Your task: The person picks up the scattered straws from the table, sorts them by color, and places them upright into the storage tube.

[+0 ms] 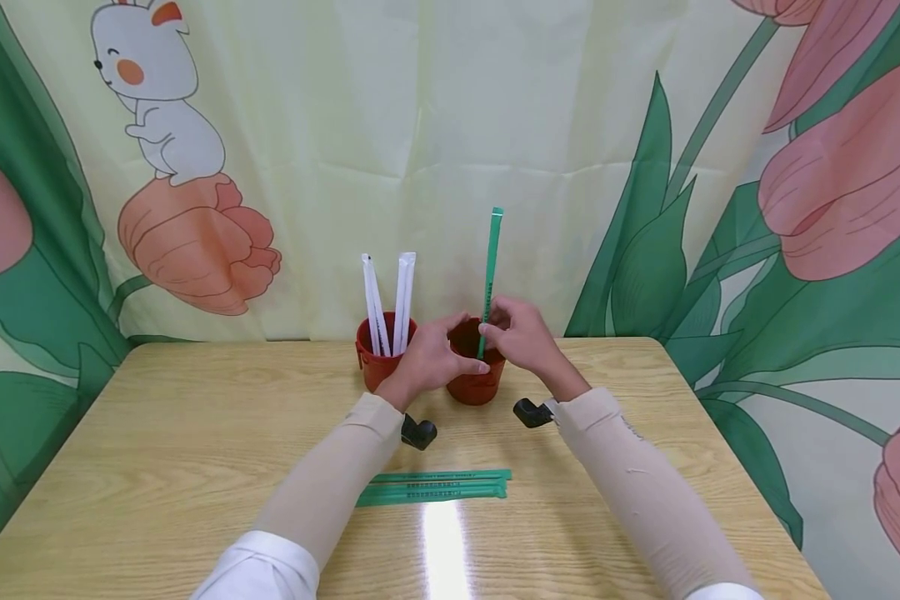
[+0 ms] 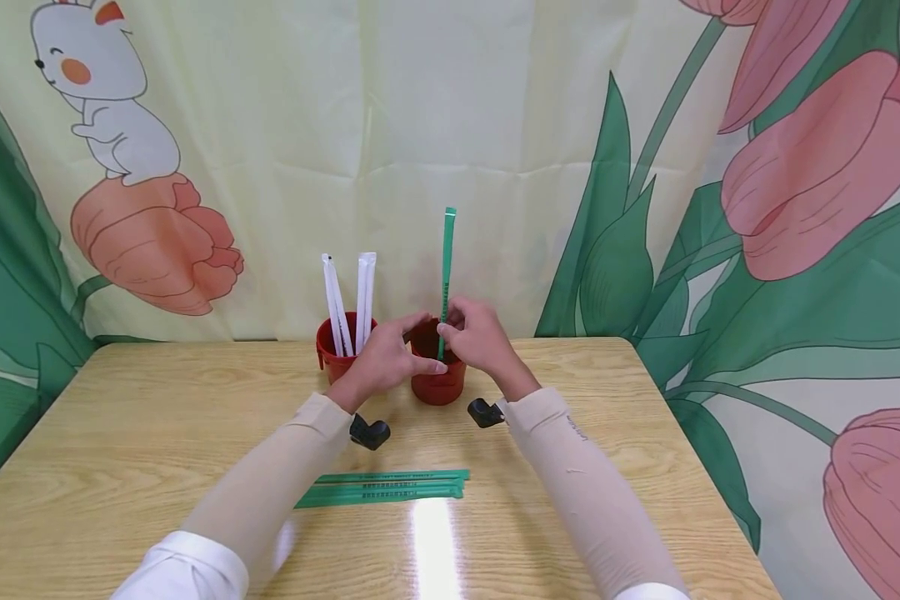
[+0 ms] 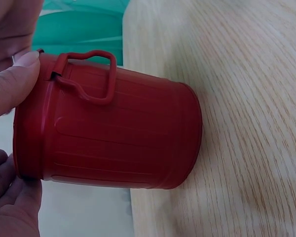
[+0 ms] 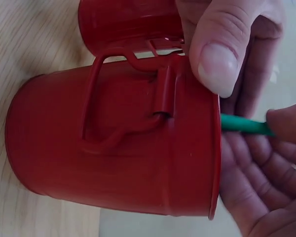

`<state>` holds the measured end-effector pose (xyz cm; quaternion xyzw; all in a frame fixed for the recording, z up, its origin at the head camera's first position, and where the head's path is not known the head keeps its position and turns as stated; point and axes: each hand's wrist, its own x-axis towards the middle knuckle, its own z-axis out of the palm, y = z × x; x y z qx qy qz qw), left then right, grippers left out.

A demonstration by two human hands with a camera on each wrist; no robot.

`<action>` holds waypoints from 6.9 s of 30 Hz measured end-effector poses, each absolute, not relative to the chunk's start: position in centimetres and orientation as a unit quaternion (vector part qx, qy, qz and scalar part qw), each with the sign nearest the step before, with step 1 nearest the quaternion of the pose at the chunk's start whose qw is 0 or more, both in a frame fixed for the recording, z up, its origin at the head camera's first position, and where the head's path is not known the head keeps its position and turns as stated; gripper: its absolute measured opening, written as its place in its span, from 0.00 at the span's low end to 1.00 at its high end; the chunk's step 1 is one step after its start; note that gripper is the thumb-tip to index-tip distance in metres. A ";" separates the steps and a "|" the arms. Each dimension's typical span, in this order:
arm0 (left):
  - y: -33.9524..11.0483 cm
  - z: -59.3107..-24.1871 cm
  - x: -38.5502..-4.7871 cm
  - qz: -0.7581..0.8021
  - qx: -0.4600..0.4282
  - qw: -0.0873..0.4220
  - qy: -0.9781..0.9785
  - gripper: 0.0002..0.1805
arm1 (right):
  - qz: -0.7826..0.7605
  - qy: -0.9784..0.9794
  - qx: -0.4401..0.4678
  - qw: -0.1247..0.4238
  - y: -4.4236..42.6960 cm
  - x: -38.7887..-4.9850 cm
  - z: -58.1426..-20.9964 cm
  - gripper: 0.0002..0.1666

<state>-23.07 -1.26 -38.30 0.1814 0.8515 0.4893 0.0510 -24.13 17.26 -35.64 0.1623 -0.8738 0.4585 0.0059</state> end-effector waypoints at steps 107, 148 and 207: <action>-1.2 -37.8 -23.0 0.464 0.171 0.069 0.866 0.46 | 0.499 -0.771 0.393 0.049 21.1 -13.4 -38.4 0.13; -1.4 -38.2 -23.2 0.482 0.183 0.081 0.853 0.44 | 0.591 -0.786 0.100 0.150 18.6 -22.6 -36.8 0.03; -1.3 -37.8 -23.4 0.477 0.178 0.081 0.857 0.44 | 0.283 -0.891 0.303 -0.183 14.1 -9.3 -43.5 0.12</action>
